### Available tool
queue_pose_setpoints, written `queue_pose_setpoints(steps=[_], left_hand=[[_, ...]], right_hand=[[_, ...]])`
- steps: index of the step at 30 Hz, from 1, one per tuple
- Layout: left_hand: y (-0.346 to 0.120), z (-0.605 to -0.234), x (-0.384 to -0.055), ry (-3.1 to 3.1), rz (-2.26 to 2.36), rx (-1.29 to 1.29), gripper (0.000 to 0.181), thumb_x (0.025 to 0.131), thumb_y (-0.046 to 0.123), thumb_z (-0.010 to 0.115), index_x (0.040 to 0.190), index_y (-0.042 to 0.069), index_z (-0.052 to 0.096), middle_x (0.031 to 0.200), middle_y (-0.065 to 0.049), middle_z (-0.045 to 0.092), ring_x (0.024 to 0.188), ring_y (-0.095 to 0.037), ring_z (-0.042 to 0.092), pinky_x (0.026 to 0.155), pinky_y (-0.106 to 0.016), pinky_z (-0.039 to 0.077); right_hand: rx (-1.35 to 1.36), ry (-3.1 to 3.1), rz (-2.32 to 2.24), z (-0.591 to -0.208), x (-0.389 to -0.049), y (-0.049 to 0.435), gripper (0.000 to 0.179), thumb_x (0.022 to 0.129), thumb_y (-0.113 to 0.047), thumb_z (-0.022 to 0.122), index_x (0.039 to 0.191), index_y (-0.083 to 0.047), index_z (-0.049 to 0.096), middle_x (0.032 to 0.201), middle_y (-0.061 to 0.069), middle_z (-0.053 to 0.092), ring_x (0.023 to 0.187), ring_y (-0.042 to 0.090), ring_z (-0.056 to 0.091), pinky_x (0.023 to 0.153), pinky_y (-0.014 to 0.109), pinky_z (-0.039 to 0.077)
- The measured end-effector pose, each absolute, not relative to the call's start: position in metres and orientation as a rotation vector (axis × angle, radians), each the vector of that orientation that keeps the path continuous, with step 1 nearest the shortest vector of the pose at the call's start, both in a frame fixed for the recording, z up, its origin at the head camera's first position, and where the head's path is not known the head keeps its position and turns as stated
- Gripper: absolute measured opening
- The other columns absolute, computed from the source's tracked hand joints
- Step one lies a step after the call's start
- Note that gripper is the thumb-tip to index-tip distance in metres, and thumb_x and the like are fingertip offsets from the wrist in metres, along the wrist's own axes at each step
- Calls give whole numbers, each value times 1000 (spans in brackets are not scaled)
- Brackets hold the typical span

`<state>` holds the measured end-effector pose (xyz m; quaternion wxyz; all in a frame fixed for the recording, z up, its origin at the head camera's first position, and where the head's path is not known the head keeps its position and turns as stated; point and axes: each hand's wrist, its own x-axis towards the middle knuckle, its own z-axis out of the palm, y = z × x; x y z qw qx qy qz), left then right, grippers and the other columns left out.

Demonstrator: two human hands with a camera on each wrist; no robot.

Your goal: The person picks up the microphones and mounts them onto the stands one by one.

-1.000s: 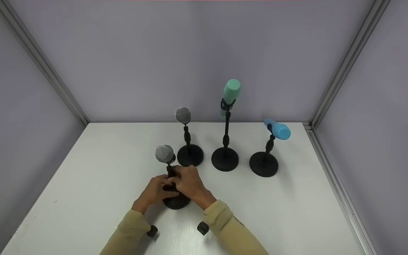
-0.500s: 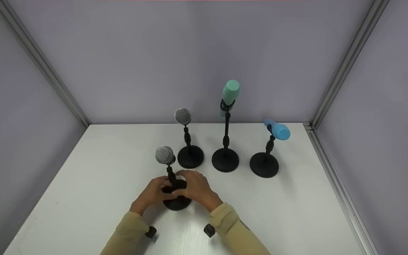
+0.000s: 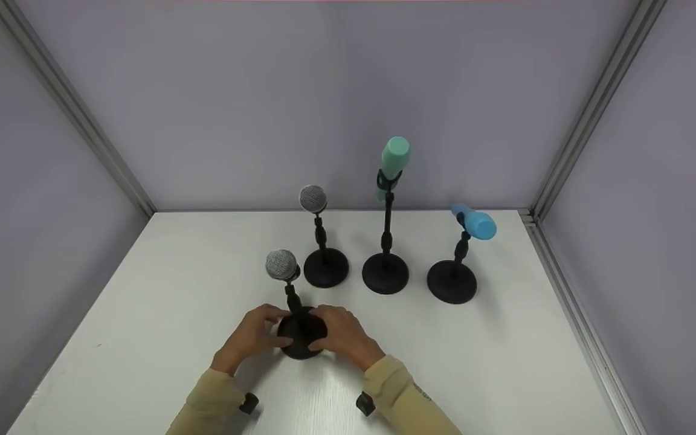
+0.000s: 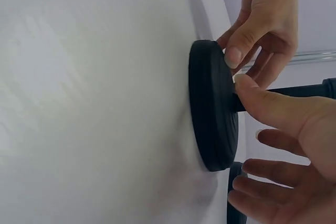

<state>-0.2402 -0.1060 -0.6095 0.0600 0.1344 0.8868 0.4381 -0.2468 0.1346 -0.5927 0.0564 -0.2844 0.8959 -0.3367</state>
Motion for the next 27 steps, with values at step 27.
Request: queue_pose_setpoints(steps=[27], left_hand=[[-110,-605,-229,2678,1350,276,51,82,4,84,130,1,67,126,-19,65,120,-41,63,104,-55,52]], right_hand=[[-1071,2843,-978,-609,-248,117,43,75,-11,90,114,3,76,113,20,77,115,35,72,98,45,59]])
